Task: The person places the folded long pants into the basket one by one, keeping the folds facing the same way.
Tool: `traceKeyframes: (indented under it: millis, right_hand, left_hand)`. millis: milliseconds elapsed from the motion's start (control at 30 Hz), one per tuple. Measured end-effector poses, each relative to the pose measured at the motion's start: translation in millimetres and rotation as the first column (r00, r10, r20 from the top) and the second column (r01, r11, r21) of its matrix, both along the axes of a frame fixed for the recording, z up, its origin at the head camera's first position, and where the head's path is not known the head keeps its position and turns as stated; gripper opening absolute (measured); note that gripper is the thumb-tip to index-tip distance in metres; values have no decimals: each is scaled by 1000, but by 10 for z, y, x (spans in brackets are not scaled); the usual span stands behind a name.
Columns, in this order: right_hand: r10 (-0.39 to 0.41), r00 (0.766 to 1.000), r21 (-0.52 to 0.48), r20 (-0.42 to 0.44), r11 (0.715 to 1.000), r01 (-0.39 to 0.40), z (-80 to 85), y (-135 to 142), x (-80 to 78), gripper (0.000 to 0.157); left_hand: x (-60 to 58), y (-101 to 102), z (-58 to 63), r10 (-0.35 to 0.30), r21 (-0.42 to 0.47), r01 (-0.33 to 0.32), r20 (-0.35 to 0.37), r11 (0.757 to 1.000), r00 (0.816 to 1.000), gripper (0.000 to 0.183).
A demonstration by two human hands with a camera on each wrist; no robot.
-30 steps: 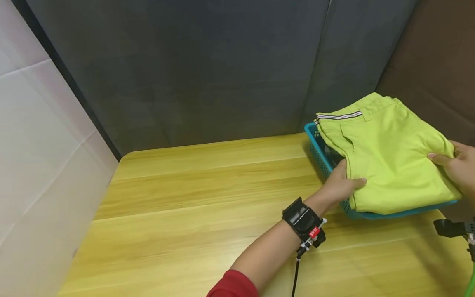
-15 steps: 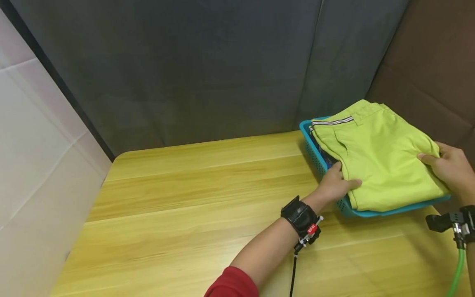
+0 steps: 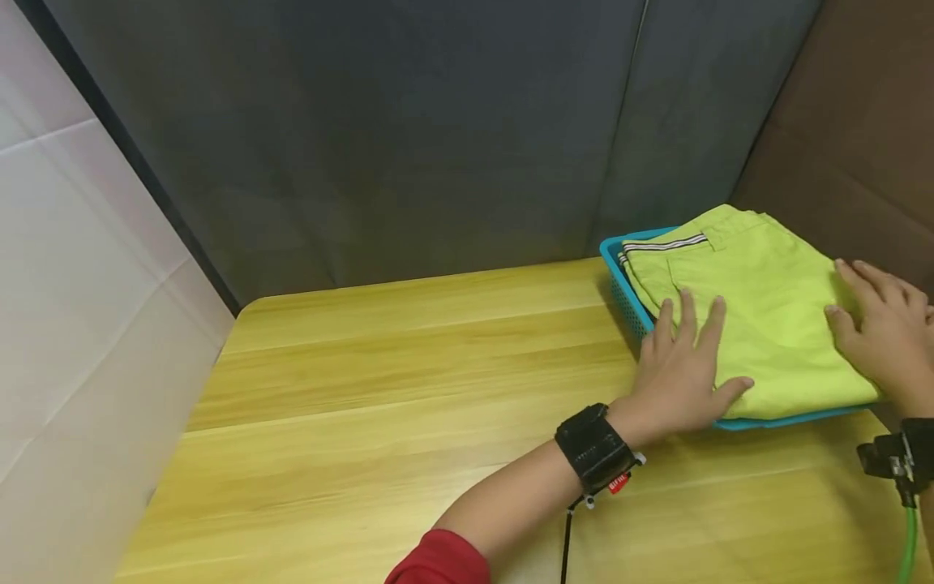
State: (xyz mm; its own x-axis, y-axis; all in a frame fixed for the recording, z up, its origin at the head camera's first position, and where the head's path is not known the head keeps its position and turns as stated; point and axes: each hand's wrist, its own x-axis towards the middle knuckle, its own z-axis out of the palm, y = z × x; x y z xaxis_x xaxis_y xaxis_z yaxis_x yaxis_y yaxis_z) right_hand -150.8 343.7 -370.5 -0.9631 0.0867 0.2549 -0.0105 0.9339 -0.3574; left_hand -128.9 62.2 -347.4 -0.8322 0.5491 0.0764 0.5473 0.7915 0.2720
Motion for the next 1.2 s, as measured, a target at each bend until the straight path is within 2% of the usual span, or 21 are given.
traceKeyframes:
  millis: [67, 100, 200, 333, 467, 600, 867, 933, 1100, 1200]
  right_hand:
    - [48, 999, 143, 16, 988, -50, -46, -56, -11, 58]
    - [71, 996, 175, 52, 981, -79, -63, -75, -12, 59]
    - [111, 976, 187, 186, 971, -146, -116, -88, -17, 63]
    - [155, 939, 60, 307, 981, -182, -155, -41, -43, 65]
    - [170, 907, 2, 385, 983, -185, -155, -8, -66, 69]
    - [163, 879, 42, 448, 978, -203, -131, -2, -73, 71]
    - [127, 839, 127, 530, 966, -226, -63, -84, -126, 78]
    - [114, 837, 150, 535, 962, -226, -60, -97, -130, 79]
    - [95, 860, 195, 502, 956, -219, -102, -127, -100, 77]
    - [88, 865, 210, 495, 953, -217, -141, -147, -78, 74]
  left_hand:
    - [29, 46, -40, -92, -134, 81, -80, 988, 993, 78]
    - [37, 68, -71, -130, -195, 109, -95, 975, 987, 72]
    - [33, 113, -207, -192, -287, 166, -62, 943, 980, 57]
    - [36, 121, -355, -197, -280, 190, 2, 941, 980, 50]
    - [64, 125, -398, -205, -268, 194, -13, 943, 979, 48]
    - [101, 133, -399, -206, -282, 192, -21, 940, 978, 48]
    - [148, 137, -372, -188, -294, 171, -32, 940, 982, 48]
    - [150, 139, -368, -189, -288, 171, -38, 942, 981, 48]
    - [146, 149, -359, -195, -276, 175, -47, 945, 980, 48]
    - [148, 155, -360, -196, -281, 177, -40, 943, 980, 48]
